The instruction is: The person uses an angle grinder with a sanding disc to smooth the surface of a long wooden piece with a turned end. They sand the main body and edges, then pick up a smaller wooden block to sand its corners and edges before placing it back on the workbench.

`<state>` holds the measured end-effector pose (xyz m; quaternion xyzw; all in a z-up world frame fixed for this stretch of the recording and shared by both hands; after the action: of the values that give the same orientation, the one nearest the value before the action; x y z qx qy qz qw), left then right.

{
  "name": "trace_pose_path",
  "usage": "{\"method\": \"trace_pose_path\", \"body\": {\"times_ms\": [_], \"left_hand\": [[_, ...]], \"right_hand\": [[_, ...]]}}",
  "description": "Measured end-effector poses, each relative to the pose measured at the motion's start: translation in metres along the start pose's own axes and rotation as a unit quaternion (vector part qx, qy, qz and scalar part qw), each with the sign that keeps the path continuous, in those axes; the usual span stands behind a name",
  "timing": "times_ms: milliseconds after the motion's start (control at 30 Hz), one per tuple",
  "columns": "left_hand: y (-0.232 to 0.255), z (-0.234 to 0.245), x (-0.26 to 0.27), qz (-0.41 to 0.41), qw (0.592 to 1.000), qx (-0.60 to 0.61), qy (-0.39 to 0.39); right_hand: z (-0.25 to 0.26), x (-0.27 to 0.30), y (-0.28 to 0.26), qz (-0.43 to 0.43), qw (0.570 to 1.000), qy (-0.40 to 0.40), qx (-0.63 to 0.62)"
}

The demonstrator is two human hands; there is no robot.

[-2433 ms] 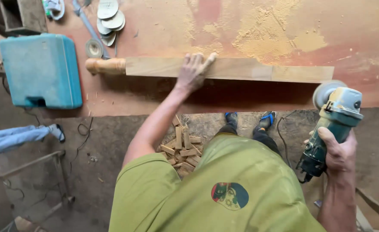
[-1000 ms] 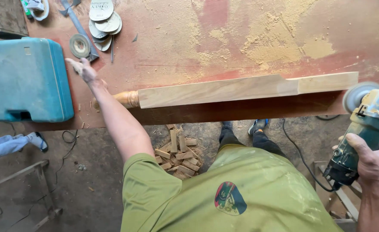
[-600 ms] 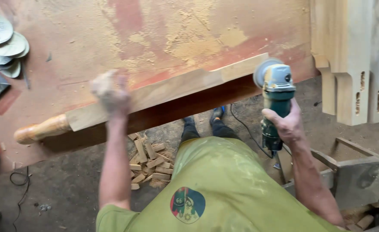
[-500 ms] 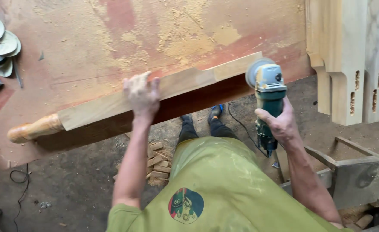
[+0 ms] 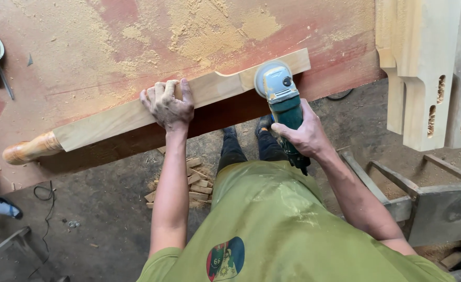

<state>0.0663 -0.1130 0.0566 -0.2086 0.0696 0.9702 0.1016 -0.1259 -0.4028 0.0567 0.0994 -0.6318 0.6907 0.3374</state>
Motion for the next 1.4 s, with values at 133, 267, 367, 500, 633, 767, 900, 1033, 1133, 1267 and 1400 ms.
{"method": "trace_pose_path", "body": {"times_ms": [133,267,367,500,633,767,900,1033,1133,1267,1400], "left_hand": [[-0.003,-0.007,0.003,0.007,1.000,0.006,-0.005],[-0.004,-0.011,0.004,-0.008,1.000,-0.001,-0.021],[-0.008,-0.014,0.006,-0.005,1.000,0.005,-0.012],[-0.003,-0.009,0.005,-0.008,1.000,0.015,-0.015],[-0.007,-0.014,0.008,-0.012,1.000,0.014,-0.007],[-0.008,-0.016,0.009,-0.006,1.000,0.027,-0.008],[-0.007,-0.017,0.011,-0.019,1.000,0.023,-0.009],[-0.010,-0.023,0.011,-0.020,0.999,0.016,-0.021],[-0.010,-0.023,0.013,-0.022,0.999,0.012,-0.021],[-0.003,-0.012,0.007,-0.022,1.000,0.009,-0.012],[-0.006,-0.018,0.008,-0.025,1.000,0.008,-0.014]], "right_hand": [[-0.002,-0.001,-0.004,-0.008,1.000,0.001,0.000],[0.000,-0.001,0.007,-0.020,1.000,0.011,-0.004],[0.005,0.003,0.001,-0.026,1.000,0.007,-0.002],[0.017,0.003,0.002,-0.025,0.999,0.022,-0.008],[0.031,0.002,0.001,-0.018,0.999,0.036,-0.014],[0.042,0.002,-0.003,-0.011,0.998,0.054,-0.033],[0.055,-0.004,0.013,-0.010,0.997,0.069,-0.038],[0.068,-0.007,0.019,-0.011,0.995,0.090,-0.043],[0.078,-0.005,0.028,-0.011,0.993,0.104,-0.048],[0.088,-0.004,0.035,-0.004,0.991,0.126,-0.053],[0.084,0.000,0.030,-0.006,0.989,0.133,-0.069]]}}
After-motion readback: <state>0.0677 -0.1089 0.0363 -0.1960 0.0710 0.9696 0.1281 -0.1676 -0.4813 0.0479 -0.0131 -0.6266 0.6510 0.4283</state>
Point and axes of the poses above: each hand's wrist, its own x-axis away from the middle knuckle, its own z-axis out of the back of the hand, y = z × x, the point moved 9 cm from there along -x, towards the middle knuckle, and after that the axes turned 13 degrees about -x, right-handed, at the moved point
